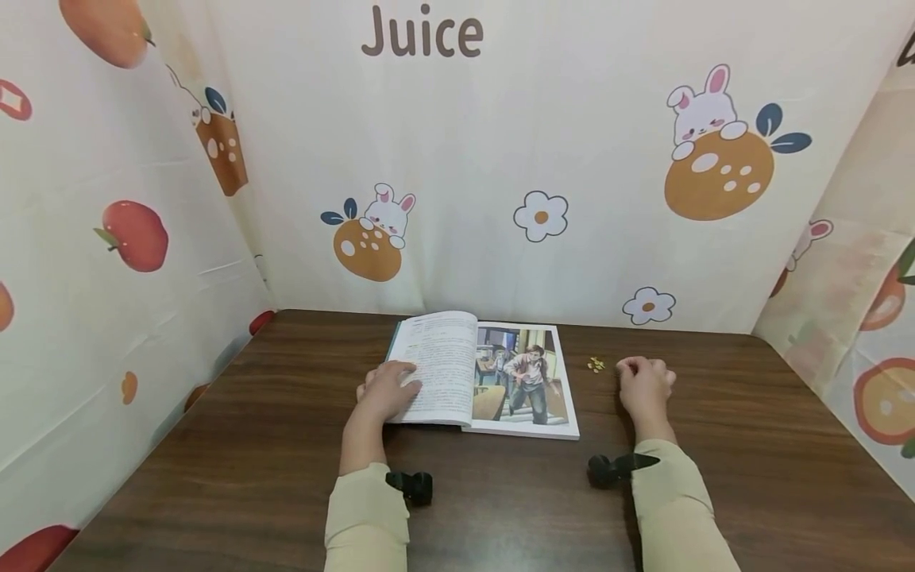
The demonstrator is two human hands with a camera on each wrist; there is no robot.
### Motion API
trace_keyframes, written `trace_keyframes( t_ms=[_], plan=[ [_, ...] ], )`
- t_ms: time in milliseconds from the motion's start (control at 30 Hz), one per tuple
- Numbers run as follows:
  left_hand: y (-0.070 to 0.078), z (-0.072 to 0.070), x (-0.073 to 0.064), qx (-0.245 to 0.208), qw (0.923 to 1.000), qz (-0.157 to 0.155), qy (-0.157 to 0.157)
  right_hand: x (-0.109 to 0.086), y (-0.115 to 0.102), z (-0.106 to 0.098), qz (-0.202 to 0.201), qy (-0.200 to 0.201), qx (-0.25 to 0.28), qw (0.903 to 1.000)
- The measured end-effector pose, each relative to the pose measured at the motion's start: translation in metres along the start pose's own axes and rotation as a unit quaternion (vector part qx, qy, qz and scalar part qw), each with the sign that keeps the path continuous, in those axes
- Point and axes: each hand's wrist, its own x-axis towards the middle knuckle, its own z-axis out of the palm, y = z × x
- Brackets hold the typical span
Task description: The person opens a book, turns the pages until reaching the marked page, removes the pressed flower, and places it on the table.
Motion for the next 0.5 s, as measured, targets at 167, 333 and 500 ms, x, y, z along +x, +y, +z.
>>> trace_keyframes(
  t_ms=[167,333,500],
  plan=[
    [-0.002,-0.004,0.000,-0.014,0.9980,-0.049,0.036,0.004,0.000,-0.011,0.119,0.156,0.349,0.9163],
    [-0.005,-0.014,-0.001,-0.105,0.9916,-0.069,0.030,0.005,0.002,-0.029,0.175,0.215,0.598,0.7520],
    [-0.004,-0.023,-0.005,-0.225,0.9720,-0.066,0.006,0.005,0.002,-0.035,0.196,0.193,0.646,0.7120]
  ],
)
